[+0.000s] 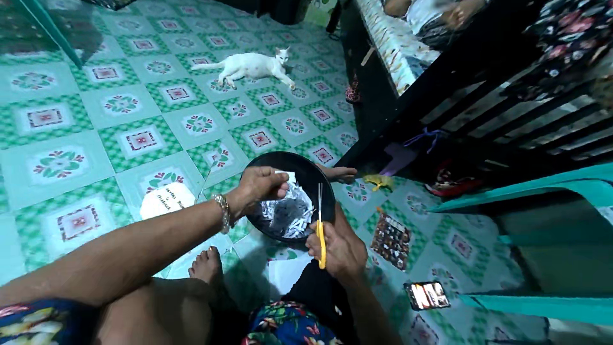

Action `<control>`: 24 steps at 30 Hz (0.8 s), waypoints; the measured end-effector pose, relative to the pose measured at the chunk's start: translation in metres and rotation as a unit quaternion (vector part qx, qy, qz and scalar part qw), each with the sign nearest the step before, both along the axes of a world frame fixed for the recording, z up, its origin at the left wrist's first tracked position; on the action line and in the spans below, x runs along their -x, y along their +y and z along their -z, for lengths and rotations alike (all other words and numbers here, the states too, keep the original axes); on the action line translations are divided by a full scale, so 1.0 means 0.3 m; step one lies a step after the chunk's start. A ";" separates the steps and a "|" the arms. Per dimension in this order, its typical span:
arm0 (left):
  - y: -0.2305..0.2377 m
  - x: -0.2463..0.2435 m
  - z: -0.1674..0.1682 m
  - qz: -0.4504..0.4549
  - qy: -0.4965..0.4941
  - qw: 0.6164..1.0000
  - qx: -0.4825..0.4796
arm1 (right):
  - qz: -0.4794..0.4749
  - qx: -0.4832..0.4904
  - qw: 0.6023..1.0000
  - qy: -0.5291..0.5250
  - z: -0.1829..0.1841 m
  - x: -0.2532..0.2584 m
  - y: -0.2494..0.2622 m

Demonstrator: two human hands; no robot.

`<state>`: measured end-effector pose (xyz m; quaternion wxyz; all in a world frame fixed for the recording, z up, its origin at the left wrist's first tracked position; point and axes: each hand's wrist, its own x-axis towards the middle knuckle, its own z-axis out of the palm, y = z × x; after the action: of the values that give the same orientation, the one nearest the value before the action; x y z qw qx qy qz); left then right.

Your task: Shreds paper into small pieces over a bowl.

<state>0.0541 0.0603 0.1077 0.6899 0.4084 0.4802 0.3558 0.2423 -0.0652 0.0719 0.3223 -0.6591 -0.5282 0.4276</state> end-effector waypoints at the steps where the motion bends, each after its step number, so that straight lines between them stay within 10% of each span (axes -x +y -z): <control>1: -0.016 -0.001 0.013 0.005 -0.002 1.000 0.013 | -0.015 0.008 1.000 0.004 0.004 0.006 -0.002; 24: -0.081 -0.072 0.021 0.043 -0.021 0.999 0.004 | -0.029 -0.066 0.997 0.022 0.044 0.037 0.020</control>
<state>0.0757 0.0360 0.1013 0.7163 0.4183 0.4487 0.3324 0.2312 -0.0590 0.0587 0.3641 -0.6113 -0.5668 0.4154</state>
